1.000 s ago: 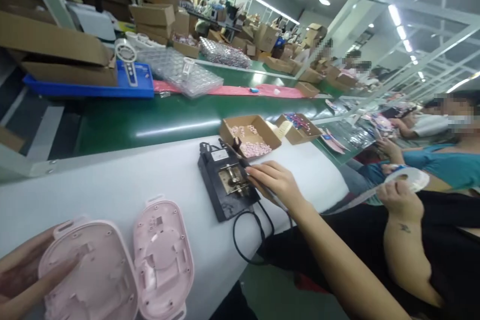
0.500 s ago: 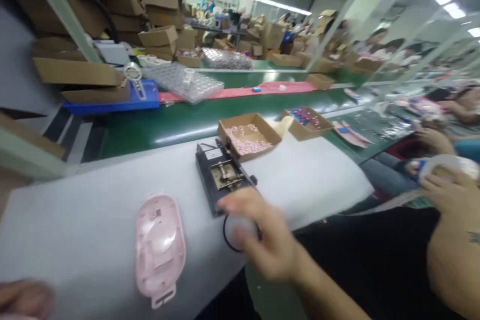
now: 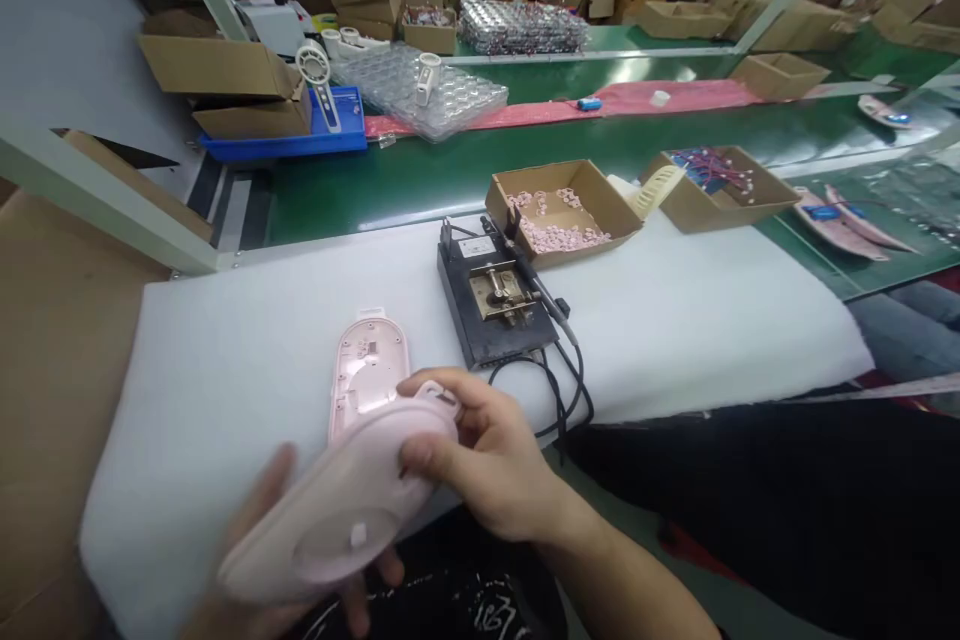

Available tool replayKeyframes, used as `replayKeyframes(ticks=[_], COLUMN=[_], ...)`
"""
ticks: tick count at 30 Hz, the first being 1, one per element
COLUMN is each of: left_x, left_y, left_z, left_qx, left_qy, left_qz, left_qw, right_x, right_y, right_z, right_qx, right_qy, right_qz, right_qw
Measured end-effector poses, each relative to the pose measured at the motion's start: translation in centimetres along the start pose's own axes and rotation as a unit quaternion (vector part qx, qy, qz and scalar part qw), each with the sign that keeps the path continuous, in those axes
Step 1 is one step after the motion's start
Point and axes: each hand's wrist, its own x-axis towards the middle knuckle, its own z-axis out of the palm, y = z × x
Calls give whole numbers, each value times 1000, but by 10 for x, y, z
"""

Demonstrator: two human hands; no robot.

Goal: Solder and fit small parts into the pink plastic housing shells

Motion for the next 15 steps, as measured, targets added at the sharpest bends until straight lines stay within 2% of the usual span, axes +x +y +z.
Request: replayKeyframes(ticks=[2,5,10,15], left_x=[-13,-29,-31,-34], left_y=[7,11,4,1], left_z=[-5,-6,-7,-16], left_qx=[6,46,-35,-29], left_qy=[-16,-8,-17,-10], left_qz=[41,89,97,103], left_qw=[999,995,995,994], right_x=[0,0,0,7], right_y=[-3,-4,0,4], right_z=[0,-1,-1,0], right_qx=[-16,-31,-55,-3], right_qy=[6,-48,-78,-88], right_qz=[-14,-17,-33,-5], right_qw=[1000,998,995,996])
